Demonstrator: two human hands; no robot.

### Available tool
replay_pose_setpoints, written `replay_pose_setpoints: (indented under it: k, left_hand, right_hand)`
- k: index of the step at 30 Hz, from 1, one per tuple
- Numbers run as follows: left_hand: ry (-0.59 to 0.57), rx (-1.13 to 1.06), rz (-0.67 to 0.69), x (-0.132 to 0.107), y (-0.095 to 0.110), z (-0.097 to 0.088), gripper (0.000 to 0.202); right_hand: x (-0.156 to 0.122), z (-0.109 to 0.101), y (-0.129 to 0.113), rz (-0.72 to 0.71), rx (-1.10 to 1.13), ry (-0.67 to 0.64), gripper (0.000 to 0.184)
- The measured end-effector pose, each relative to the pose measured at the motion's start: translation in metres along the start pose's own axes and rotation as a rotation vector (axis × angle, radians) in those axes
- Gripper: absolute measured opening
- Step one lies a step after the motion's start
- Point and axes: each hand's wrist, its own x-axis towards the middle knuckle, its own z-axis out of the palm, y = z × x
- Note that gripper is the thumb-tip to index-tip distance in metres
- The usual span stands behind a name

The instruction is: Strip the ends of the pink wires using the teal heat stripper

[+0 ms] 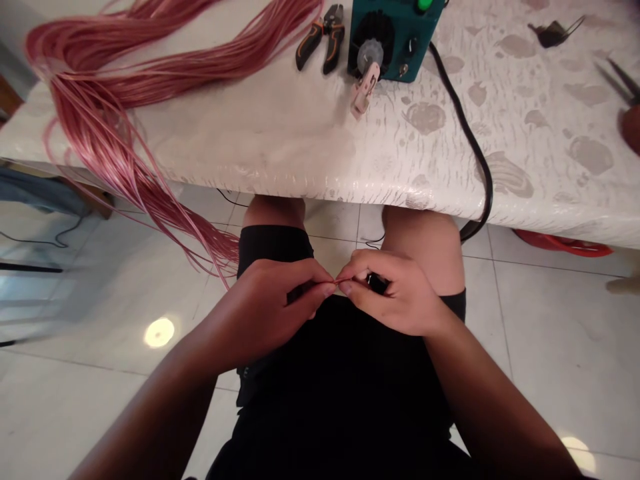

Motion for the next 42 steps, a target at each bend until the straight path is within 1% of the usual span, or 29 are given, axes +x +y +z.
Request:
replay_pose_setpoints:
  k: [4,9,13,21,25,29,35,37,40,42]
  left_hand:
    - [0.01,0.06,0.045,0.0,0.0,0.001,0.014]
    - [0.017,0.189,0.123,-0.002,-0.001,0.001,0.016]
    - [0.03,0.269,0.152,-0.005,-0.002,0.002,0.016]
    - [0.026,0.42,0.255,-0.007,-0.006,0.003,0.026]
    - [0.019,0.432,0.261,-0.007,-0.005,0.002,0.025]
    - [0.001,0.435,0.257,-0.005,-0.006,0.003,0.024]
    - [-0.016,0.469,0.299,-0.006,-0.007,0.005,0.024]
    - [0.018,0.486,0.338,-0.005,-0.009,0.005,0.025]
    - [0.104,0.521,0.408,-0.003,-0.012,0.006,0.03]
    - [0.111,0.552,0.412,-0.002,-0.013,0.006,0.031]
  right_hand:
    - [0.0,0.0,-0.001,0.002,0.007,0.002,0.006]
    - [0.001,0.0,-0.001,0.037,0.013,-0.042,0.008]
    - [0.001,0.0,-0.001,0.018,0.023,-0.045,0.007]
    - [0.002,0.003,-0.001,0.003,-0.036,-0.03,0.01]
    - [0.002,0.003,-0.002,-0.013,-0.045,-0.036,0.009]
    - [0.003,0.002,-0.002,-0.02,-0.039,-0.045,0.013]
    - [0.002,0.003,-0.001,-0.015,-0.07,-0.072,0.014]
    - [0.001,0.003,0.001,-0.028,-0.09,-0.076,0.014]
    - [0.002,0.004,0.002,-0.051,-0.11,-0.076,0.015]
    - [0.003,0.004,0.002,-0.06,-0.119,-0.078,0.014]
